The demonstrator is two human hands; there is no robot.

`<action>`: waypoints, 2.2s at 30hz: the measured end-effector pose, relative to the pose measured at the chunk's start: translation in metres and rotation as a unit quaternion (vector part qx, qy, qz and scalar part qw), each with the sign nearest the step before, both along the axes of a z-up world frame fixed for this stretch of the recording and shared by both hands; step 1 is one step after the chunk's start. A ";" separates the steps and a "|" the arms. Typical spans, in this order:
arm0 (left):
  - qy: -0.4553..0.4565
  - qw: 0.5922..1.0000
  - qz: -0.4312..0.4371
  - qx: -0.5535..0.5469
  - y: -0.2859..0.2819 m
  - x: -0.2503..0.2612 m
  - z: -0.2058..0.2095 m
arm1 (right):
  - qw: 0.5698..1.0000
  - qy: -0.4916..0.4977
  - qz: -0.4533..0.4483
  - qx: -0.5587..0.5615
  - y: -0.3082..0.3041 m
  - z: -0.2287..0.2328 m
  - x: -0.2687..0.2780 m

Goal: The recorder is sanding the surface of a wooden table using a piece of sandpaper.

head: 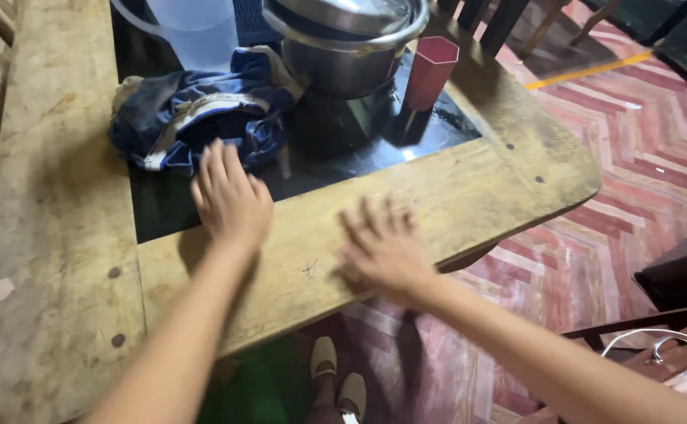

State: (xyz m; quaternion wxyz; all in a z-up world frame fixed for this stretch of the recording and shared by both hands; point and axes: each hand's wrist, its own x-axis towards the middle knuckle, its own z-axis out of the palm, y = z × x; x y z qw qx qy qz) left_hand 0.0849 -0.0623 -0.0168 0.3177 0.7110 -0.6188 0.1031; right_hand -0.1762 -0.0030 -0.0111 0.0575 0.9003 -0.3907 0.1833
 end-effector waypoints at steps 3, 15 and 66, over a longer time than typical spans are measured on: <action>-0.015 1.000 -0.001 0.019 0.055 -0.020 -0.011 | 0.998 0.039 0.050 -0.013 0.027 -0.003 0.014; -0.032 0.992 0.059 0.107 0.127 0.054 0.000 | 0.919 0.183 -0.259 0.236 -0.117 -0.050 -0.158; 0.027 0.991 0.126 0.030 0.131 0.059 -0.011 | 0.993 0.001 0.092 0.070 0.035 0.016 0.051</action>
